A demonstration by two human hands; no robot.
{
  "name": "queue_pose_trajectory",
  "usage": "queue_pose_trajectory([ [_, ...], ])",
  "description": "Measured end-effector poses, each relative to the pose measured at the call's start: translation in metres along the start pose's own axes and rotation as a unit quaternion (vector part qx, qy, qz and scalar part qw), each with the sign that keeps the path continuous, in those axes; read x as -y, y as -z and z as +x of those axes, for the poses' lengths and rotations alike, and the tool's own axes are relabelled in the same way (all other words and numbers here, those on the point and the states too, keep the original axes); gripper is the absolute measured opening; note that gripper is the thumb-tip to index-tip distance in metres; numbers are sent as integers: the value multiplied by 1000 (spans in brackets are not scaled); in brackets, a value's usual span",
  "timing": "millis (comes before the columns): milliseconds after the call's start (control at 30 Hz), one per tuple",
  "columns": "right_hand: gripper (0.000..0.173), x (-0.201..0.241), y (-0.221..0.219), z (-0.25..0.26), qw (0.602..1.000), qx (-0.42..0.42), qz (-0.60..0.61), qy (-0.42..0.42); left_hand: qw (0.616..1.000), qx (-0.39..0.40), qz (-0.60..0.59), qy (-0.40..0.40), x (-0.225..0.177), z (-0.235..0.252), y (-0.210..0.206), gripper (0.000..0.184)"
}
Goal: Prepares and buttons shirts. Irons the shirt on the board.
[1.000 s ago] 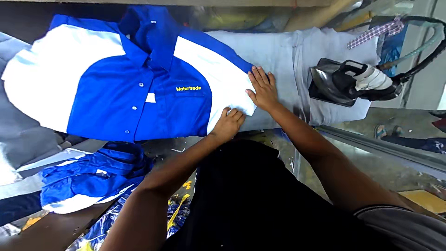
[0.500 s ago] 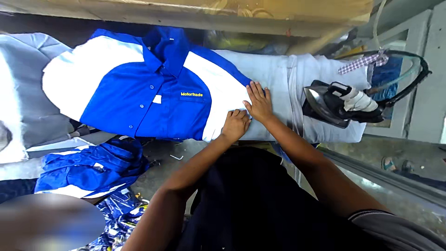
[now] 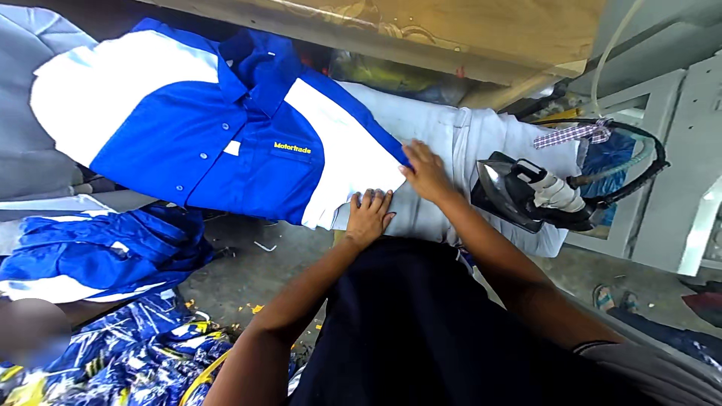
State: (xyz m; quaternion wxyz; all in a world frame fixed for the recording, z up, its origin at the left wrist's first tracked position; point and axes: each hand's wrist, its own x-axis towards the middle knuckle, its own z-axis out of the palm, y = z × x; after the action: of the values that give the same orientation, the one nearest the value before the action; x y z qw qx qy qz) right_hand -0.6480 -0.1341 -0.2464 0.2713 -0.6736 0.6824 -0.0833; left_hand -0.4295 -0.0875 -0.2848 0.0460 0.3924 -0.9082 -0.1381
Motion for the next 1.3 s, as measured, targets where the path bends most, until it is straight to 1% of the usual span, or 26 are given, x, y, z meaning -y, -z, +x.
queue_pose_trajectory([
  [67,61,-9,49,-20,998,-57,19,-33,1000,3,-7,10,-3,0,3,54],
  [133,61,-23,107,-49,990,-106,-23,-85,1000,3,-23,17,-6,4,8,53],
  [167,62,-31,135,-64,986,-103,-50,-123,999,-1,-32,13,-6,7,10,52],
  [200,64,-40,160,-79,980,-74,-72,-168,999,-6,-44,7,-6,11,11,50],
  [233,67,-50,178,-91,972,-20,-78,-219,998,-7,-64,2,-5,16,12,47],
  [267,67,-63,188,-99,962,43,-74,-260,996,0,-85,0,-4,21,14,44],
  [300,64,-77,192,-103,953,99,-60,-281,995,0,-101,-3,-2,26,15,43],
  [333,61,-90,190,-104,948,134,-41,-285,994,-4,-110,-5,1,29,16,43],
  [367,58,-101,186,-104,951,142,-23,-274,994,-7,-112,-7,2,31,16,44],
  [433,51,-112,175,-104,967,96,0,-234,994,1,-112,-6,2,35,17,46],
  [467,48,-110,170,-105,972,68,-2,-226,994,16,-111,-3,0,35,18,47],
  [533,48,-94,164,-104,971,41,-21,-235,995,39,-95,7,-4,37,19,49],
  [600,51,-66,164,-98,971,38,-24,-234,995,49,-89,18,-6,39,19,51],
  [700,54,-19,160,-87,983,20,-9,-180,996,34,-82,7,-4,37,15,49],
  [800,56,24,145,-61,990,3,20,-141,991,19,-132,11,0,39,19,46],
  [900,58,57,124,-29,991,36,25,-127,980,-1,-196,36,6,38,31,45],
  [967,59,70,110,-10,991,66,12,-115,976,-13,-214,28,9,35,31,42],
  [1033,59,78,98,2,989,91,1,-114,970,-42,-237,20,9,27,28,40],
  [1133,59,95,84,15,987,92,-15,-134,954,-92,-282,37,15,16,37,39],
  [1200,60,108,81,27,985,80,-14,-154,952,-103,-279,77,31,15,57,44],
  [1233,60,115,80,34,984,75,-10,-162,954,-116,-261,95,46,22,68,46],
  [1300,59,126,80,45,984,71,-9,-165,961,-114,-212,137,90,45,99,49],
])
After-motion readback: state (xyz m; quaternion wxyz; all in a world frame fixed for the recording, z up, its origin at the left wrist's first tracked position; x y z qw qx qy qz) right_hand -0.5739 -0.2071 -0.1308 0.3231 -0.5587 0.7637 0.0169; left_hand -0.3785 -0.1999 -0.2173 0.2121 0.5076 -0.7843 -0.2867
